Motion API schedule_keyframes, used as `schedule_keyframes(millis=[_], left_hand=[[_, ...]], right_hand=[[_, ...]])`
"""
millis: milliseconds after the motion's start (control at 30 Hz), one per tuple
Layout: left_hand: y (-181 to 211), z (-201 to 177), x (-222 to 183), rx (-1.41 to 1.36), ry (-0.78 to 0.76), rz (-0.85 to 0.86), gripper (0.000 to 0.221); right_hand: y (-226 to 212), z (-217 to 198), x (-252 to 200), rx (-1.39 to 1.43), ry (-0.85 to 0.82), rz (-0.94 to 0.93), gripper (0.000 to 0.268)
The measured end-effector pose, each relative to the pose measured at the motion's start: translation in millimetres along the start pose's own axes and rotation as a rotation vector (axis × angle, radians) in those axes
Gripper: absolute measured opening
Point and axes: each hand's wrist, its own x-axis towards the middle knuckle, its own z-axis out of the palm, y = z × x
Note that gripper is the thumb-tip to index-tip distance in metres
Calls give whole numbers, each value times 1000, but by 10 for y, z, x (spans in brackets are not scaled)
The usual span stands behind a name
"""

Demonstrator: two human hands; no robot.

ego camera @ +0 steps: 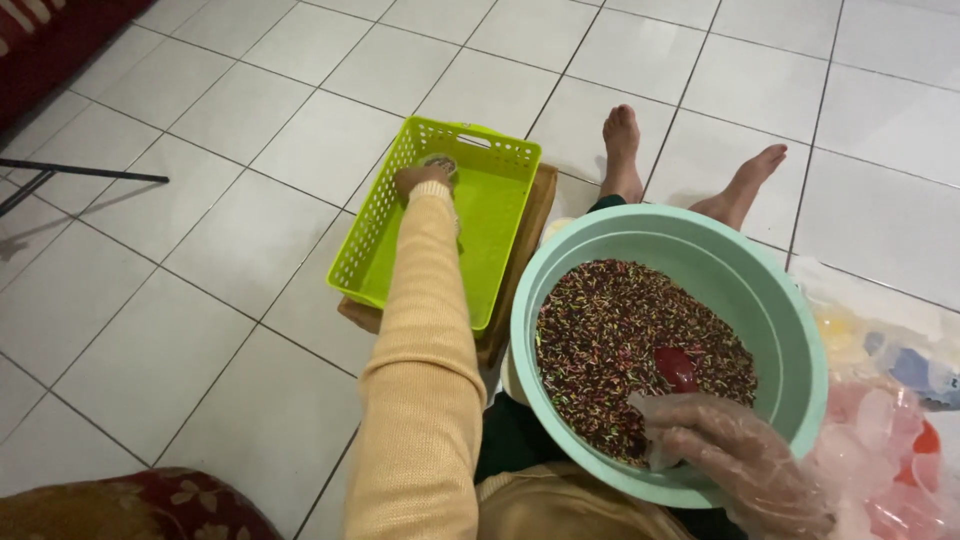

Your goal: The person scoops multi-colored sprinkles from a large bowl into a small plastic cup using a spoon.

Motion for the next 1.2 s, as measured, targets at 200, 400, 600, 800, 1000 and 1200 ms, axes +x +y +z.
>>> schedule_keyframes(millis=[200, 400, 600, 800, 1000, 1200], left_hand=[[79, -125, -274, -52, 1, -102, 42], [-53, -243, -406, 145, -76, 16, 51], [-474, 181, 325, 378, 3, 679, 31], [-313, -261, -526, 800, -95, 701, 39], [-381, 124, 359, 719, 317, 1103, 22], [67, -527, -178, 860, 376, 1002, 56]], right_hand=[[141, 28, -8, 129, 64, -92, 33], [167, 49, -8, 153, 29, -139, 31], [-174, 89, -1, 309, 114, 202, 28], [-208, 57, -8, 348, 99, 178, 29], [-165, 76, -51, 410, 59, 171, 31], [-168, 87, -66, 478, 29, 156, 34]])
